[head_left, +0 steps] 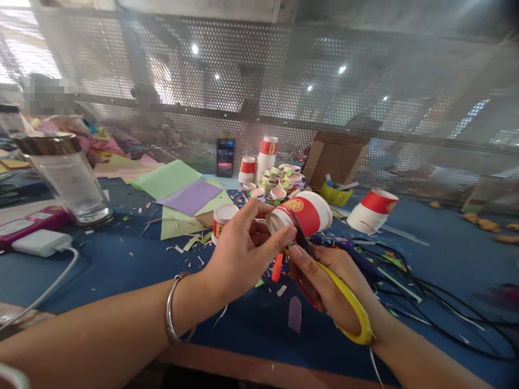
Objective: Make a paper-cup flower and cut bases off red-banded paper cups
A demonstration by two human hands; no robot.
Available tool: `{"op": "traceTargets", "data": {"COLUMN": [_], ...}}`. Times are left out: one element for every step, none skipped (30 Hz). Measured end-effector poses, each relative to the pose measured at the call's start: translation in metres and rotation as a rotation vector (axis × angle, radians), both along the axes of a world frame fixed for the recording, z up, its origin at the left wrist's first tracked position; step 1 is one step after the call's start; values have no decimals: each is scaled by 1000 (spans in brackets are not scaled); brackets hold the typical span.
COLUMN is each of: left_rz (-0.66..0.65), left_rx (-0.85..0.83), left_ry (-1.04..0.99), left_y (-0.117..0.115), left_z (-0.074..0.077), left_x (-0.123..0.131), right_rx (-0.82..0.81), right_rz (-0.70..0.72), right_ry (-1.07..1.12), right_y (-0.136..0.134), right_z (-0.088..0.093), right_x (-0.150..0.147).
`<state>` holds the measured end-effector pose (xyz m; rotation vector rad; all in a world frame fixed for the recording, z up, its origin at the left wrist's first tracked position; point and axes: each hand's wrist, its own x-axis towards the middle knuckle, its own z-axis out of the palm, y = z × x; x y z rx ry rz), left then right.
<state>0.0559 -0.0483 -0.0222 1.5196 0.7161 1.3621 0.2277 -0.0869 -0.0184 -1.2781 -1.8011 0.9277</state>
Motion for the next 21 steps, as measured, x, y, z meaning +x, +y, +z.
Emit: {"op": "traceTargets", "data": {"left_rz": [3,5,4,2,-1,-4,-7,-6,-2,0,2,2,0,-2,-5,-5,-5,-7,-8,-10,-12], "left_rx": [-2,-3,-4,-4,-3,-2,-2,-1,3,10,17,24,30,31,29,27,25,26,26,24,23], "left_ry": [8,11,10,5,-4,-12,-17,-19,-17,-10,-1,10,20,26,30,31,30,28,26,24,21], "left_y": [0,1,1,1,2,2,2,2,2,2,3,3,4,4,4,4,4,4,4,4,4], "left_z": [0,-1,-1,-1,-1,-1,-1,-1,-1,-1,-1,-1,-2,-2,-2,-3,-3,-3,-3,-3,-3], "left_x": [0,0,0,0,1,1,1,1,1,1,1,1,0,0,0,0,0,1,1,1,1], "right_rx": [-10,-17,-21,-20,-17,-13,-10,-8,-8,-11,-15,-23,-34,-46,-57,-67,-73,-76,-76,-75,-73], "right_rz": [-7,-15,-22,-27,-31,-36,-40,-41,-41,-42,-42,-45,-50,-58,-65,-71,-76,-81,-83,-86,-86], "right_ry": [2,3,4,4,6,7,8,10,11,10,9,10,11,10,9,6,3,-3,-10,-15,-19], "right_y": [0,0,0,-1,-1,-1,-1,-1,-1,-1,-1,-1,-1,0,0,0,0,0,0,-1,-1], "right_z": [0,-1,-1,-1,0,0,0,1,1,0,0,-1,-2,-3,-3,-4,-4,-3,-3,-2,-1], "right_x": [0,-1,-1,-2,-2,-3,-3,-4,-4,-4,-4,-4,-3,-3,-2,-2,-2,-1,-1,-2,-2]}}
